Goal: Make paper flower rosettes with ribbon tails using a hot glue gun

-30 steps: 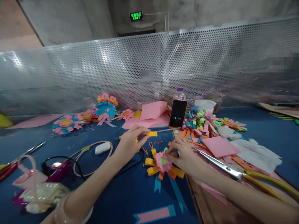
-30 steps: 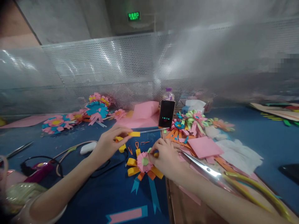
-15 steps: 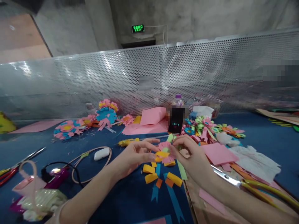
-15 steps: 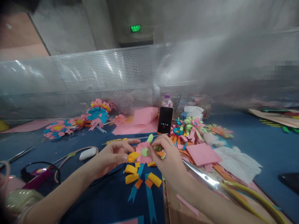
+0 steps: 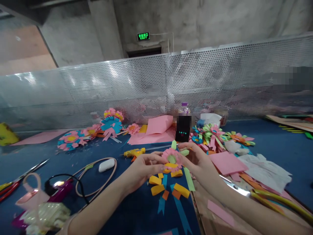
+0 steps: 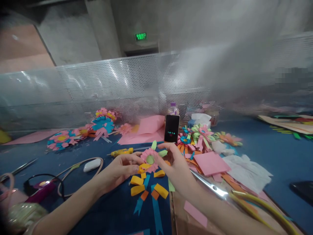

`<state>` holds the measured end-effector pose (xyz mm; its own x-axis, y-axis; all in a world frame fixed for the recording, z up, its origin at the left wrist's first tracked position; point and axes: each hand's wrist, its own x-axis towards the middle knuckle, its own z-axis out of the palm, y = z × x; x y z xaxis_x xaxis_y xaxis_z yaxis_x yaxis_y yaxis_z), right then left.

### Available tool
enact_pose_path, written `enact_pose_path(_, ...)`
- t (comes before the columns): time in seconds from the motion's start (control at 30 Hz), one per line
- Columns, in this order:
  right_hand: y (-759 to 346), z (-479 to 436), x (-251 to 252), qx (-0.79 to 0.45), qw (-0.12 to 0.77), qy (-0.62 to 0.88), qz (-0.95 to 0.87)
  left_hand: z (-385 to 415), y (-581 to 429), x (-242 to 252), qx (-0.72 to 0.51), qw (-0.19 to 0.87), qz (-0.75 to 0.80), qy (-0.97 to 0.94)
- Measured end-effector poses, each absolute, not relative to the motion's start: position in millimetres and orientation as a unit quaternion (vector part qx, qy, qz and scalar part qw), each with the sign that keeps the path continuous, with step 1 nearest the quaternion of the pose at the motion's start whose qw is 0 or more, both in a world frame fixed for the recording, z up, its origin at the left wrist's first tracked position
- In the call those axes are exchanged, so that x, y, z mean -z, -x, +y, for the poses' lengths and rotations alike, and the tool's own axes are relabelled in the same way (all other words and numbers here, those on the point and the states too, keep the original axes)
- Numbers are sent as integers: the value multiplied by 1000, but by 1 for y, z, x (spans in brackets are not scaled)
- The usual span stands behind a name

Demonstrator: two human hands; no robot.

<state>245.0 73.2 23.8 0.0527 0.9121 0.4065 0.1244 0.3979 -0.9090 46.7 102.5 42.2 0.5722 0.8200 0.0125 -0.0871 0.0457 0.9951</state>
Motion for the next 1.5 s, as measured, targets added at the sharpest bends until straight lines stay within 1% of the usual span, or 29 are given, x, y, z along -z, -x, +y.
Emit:
enact_pose_path(0.3, -232, 75, -12, -478, 577, 442, -494, 103, -49, -39, -383, 638, 281, -606)
enact_pose_path(0.47, -236, 79, -8, -507, 595, 437, -445, 104, -45, -46, -371, 628, 297, -617)
enact_pose_path(0.63, -245, 82, -9, -496, 604, 446, -436, 118, -23, -60, -374, 516, 341, -691)
enact_pose_path(0.77, -247, 78, -10, -463, 584, 462, -481, 129, -6, -68, -345, 378, 355, -782)
enact_pose_path(0.83, -247, 74, -10, -444, 574, 464, -509, 132, -2, -69, -341, 327, 352, -808)
enact_pose_path(1.27, -244, 66, 4, -399, 501, 455, -619, 124, -10, -72, -326, 201, 312, -870)
enact_pose_path(1.5, -244, 60, -2, -382, 473, 471, -640, 119, -13, -73, -310, 176, 288, -889)
